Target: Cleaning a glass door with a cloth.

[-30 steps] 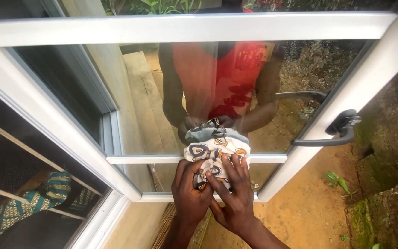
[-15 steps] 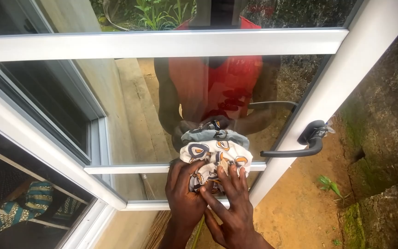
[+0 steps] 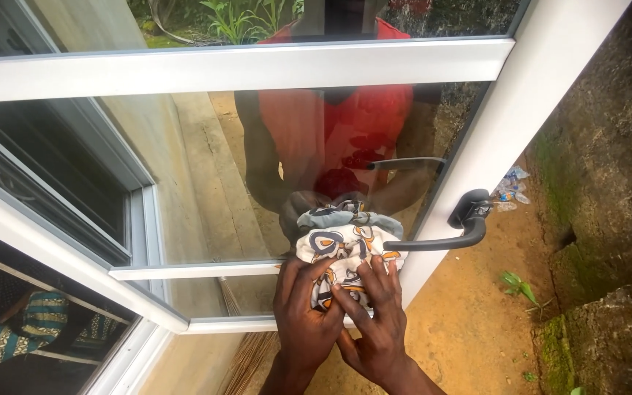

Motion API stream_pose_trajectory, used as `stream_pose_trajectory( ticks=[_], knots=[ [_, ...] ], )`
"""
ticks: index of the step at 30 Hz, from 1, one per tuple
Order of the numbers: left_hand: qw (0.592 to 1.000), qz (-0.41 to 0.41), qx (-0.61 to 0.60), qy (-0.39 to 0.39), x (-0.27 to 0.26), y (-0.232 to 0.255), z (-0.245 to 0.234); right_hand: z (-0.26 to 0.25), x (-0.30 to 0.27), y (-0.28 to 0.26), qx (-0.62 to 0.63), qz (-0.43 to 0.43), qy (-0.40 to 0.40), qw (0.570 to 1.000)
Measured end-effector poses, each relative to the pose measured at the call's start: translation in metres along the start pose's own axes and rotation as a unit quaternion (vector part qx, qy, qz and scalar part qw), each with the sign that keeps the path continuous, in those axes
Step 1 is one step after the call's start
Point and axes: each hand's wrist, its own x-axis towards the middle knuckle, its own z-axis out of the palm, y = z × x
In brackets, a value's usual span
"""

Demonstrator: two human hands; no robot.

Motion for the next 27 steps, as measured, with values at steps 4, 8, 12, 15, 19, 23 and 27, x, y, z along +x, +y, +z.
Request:
stream_pose_trajectory(
  ticks=[4, 8, 12, 15, 19, 23, 27],
  knots=[
    [1.0, 0.01, -0.007, -0.016, 0.003, 0.01, 0.001, -0.003, -0.003, 0.012, -0.005, 0.011, 0.0, 1.0],
    [0.999, 0.002, -0.02, -0.027, -0.002, 0.014, 0.0, -0.002, -0.004, 0.023, -0.017, 0.022, 0.015, 1.0],
    [0.997, 0.074, -0.007, 0.03, -0.009, 0.022, -0.007, -0.004, 0.004, 0.02, -0.01, 0.01, 0.049, 0.999],
    [0.996, 0.054, -0.056, 0.031, -0.024, 0.019, -0.01, -0.008, 0.014, 0.018, 0.004, -0.002, 0.065, 0.998],
    [0.997, 0.045, -0.064, -0.001, -0.024, 0.025, -0.011, -0.008, 0.026, 0.019, 0.02, -0.025, 0.087, 0.996],
    [0.997, 0.025, -0.07, -0.029, -0.019, 0.027, -0.011, -0.006, 0.032, 0.023, 0.016, -0.033, 0.104, 0.994],
    [0.996, 0.051, -0.067, -0.031, -0.013, 0.033, -0.011, -0.009, 0.039, 0.025, 0.004, -0.045, 0.1, 0.994]
  ],
)
